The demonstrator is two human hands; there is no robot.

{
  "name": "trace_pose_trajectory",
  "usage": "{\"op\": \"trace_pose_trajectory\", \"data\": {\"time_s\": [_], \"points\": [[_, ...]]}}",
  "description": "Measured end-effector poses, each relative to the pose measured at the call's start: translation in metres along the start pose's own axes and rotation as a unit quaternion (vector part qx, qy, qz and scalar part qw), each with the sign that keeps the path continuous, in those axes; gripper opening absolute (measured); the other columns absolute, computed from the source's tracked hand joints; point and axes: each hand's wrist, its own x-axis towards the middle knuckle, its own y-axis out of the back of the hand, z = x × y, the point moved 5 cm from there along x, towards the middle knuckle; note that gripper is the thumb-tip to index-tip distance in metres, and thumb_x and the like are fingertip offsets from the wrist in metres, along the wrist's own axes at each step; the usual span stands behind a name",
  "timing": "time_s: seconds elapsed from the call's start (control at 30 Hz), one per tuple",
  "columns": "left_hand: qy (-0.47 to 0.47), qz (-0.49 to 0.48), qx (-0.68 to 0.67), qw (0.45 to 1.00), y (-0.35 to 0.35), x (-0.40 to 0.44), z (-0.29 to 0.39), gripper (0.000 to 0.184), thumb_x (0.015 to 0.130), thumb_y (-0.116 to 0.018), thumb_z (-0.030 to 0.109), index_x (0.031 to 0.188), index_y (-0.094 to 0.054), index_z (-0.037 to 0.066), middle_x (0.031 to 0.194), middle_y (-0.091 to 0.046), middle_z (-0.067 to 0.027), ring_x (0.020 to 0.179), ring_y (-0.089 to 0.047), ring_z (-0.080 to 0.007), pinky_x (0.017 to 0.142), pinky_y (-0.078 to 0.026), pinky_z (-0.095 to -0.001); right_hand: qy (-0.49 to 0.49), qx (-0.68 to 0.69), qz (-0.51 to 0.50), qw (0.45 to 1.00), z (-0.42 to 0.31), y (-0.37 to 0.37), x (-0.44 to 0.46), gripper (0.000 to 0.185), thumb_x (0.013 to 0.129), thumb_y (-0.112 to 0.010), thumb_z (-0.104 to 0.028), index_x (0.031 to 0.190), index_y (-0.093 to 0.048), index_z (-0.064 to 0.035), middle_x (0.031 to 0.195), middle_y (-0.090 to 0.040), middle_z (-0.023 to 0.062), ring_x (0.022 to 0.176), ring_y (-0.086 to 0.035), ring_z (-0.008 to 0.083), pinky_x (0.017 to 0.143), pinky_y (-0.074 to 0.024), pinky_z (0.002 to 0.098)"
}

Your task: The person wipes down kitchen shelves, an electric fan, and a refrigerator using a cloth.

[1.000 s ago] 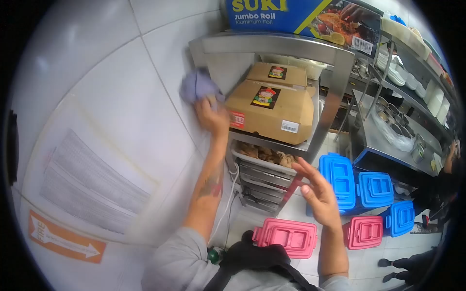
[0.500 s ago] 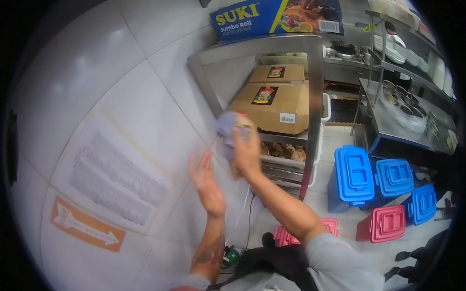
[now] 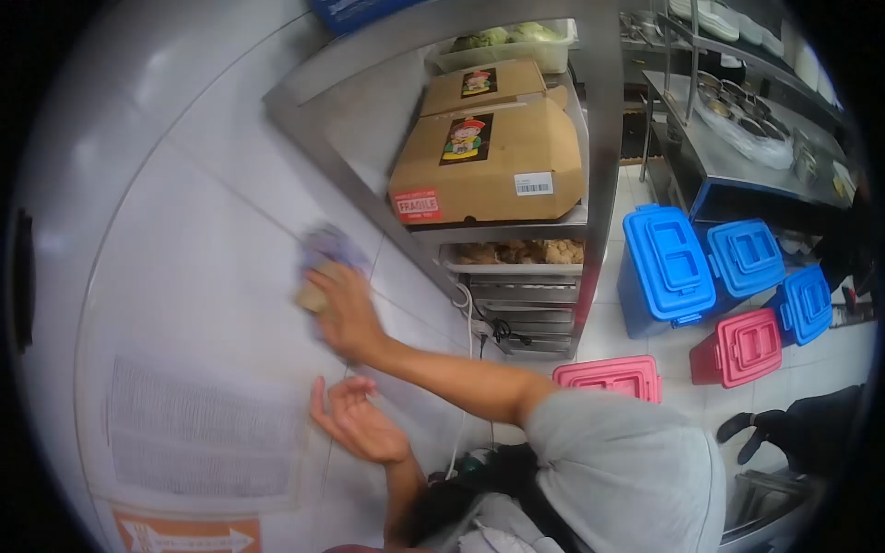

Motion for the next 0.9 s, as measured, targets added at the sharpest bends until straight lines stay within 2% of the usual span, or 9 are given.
{"op": "trace_pose_trajectory", "data": {"time_s": [0.03, 0.1, 0.17, 0.23, 0.3, 0.4, 0.43, 0.6, 0.9], "points": [[-0.008, -0.017, -0.040, 0.999, -0.021, 0.018, 0.003, 0.064, 0.102, -0.041, 0.044, 0.140, -0.038, -0.007, 0.098, -0.059, -0.0174, 0.086, -0.055, -0.0252, 0.079, -0.045, -0.0361, -0.017, -0.018, 0.042, 0.999, 0.022, 0.020, -0.015, 0.051, 0.090, -0.057, -0.008, 0.141, -0.053, -0.0085, 0.133, -0.057, 0.0225, 0.125, -0.053, 0.0430, 0.112, -0.0378, 0.0482], [-0.074, -0.076, -0.090, 0.990, -0.065, 0.066, 0.020, 0.063, 0.104, -0.039, 0.047, 0.137, -0.043, -0.006, 0.104, -0.059, -0.0175, 0.092, -0.056, -0.0263, 0.082, -0.045, -0.0369, -0.344, 0.165, -0.072, 0.921, 0.057, 0.068, 0.001, 0.043, 0.097, -0.052, -0.012, 0.139, -0.053, -0.0040, 0.122, -0.064, 0.0208, 0.112, -0.061, 0.0407, 0.103, -0.0458, 0.0429], [-0.194, -0.127, -0.106, 0.967, -0.113, 0.132, 0.042, 0.064, 0.102, -0.042, 0.052, 0.127, -0.052, -0.006, 0.111, -0.062, -0.0205, 0.102, -0.062, -0.0303, 0.087, -0.048, -0.0397, -0.234, 0.237, 0.053, 0.941, 0.059, 0.116, 0.051, 0.043, 0.101, -0.049, -0.018, 0.140, -0.049, 0.0007, 0.115, -0.067, 0.0200, 0.102, -0.065, 0.0398, 0.095, -0.0504, 0.0398], [-0.323, -0.088, 0.006, 0.942, -0.171, 0.203, 0.067, 0.053, 0.106, -0.038, 0.040, 0.122, -0.056, -0.007, 0.117, -0.064, -0.0192, 0.105, -0.062, -0.0280, 0.088, -0.048, -0.0375, -0.187, 0.268, 0.159, 0.932, 0.026, 0.153, 0.117, 0.049, 0.101, -0.050, -0.021, 0.145, -0.043, 0.0012, 0.130, -0.060, 0.0241, 0.119, -0.059, 0.0410, 0.103, -0.0456, 0.0425], [-0.367, -0.102, 0.085, 0.921, -0.223, 0.270, 0.074, 0.042, 0.106, -0.043, 0.034, 0.120, -0.060, -0.002, 0.120, -0.064, -0.0156, 0.105, -0.061, -0.0245, 0.088, -0.047, -0.0342, -0.138, 0.030, 0.196, 0.970, 0.042, 0.137, 0.178, 0.057, 0.101, -0.050, -0.025, 0.150, -0.037, 0.0017, 0.146, -0.046, 0.0284, 0.134, -0.047, 0.0418, 0.111, -0.0392, 0.0460], [-0.389, -0.080, 0.114, 0.911, -0.274, 0.305, 0.064, 0.039, 0.106, -0.044, 0.032, 0.121, -0.062, 0.001, 0.122, -0.063, -0.0150, 0.107, -0.061, -0.0262, 0.092, -0.047, -0.0358, -0.206, 0.136, 0.026, 0.969, 0.102, 0.046, 0.258, 0.060, 0.102, -0.051, -0.028, 0.151, -0.035, 0.0021, 0.157, -0.031, 0.0293, 0.144, -0.034, 0.0424, 0.113, -0.0355, 0.0489], [-0.386, -0.060, 0.120, 0.913, -0.278, 0.309, 0.058, 0.039, 0.106, -0.043, 0.031, 0.123, -0.063, 0.002, 0.124, -0.061, -0.0157, 0.110, -0.061, -0.0284, 0.097, -0.047, -0.0381, -0.149, 0.003, 0.110, 0.983, 0.131, 0.020, 0.283, 0.059, 0.101, -0.051, -0.029, 0.149, -0.038, 0.0028, 0.155, -0.036, 0.0290, 0.142, -0.037, 0.0434, 0.113, -0.0358, 0.0500], [-0.364, -0.011, 0.136, 0.922, -0.280, 0.303, 0.059, 0.040, 0.106, -0.043, 0.031, 0.131, -0.057, 0.003, 0.132, -0.056, -0.0175, 0.118, -0.056, -0.0308, 0.100, -0.046, -0.0385, -0.243, -0.137, -0.089, 0.956, 0.195, 0.039, 0.342, 0.055, 0.099, -0.051, -0.029, 0.145, -0.046, 0.0013, 0.151, -0.043, 0.0268, 0.140, -0.042, 0.0402, 0.112, -0.0374, 0.0489], [-0.408, 0.031, 0.024, 0.912, -0.246, 0.320, 0.018, 0.043, 0.109, -0.036, 0.032, 0.114, -0.058, -0.004, 0.113, -0.061, -0.0192, 0.106, -0.062, -0.0333, 0.095, -0.052, -0.0445, -0.171, -0.221, -0.366, 0.888, 0.092, 0.090, 0.288, 0.050, 0.097, -0.051, -0.029, 0.137, -0.059, -0.0012, 0.142, -0.057, 0.0229, 0.136, -0.050, 0.0344, 0.111, -0.0402, 0.0471]]}}
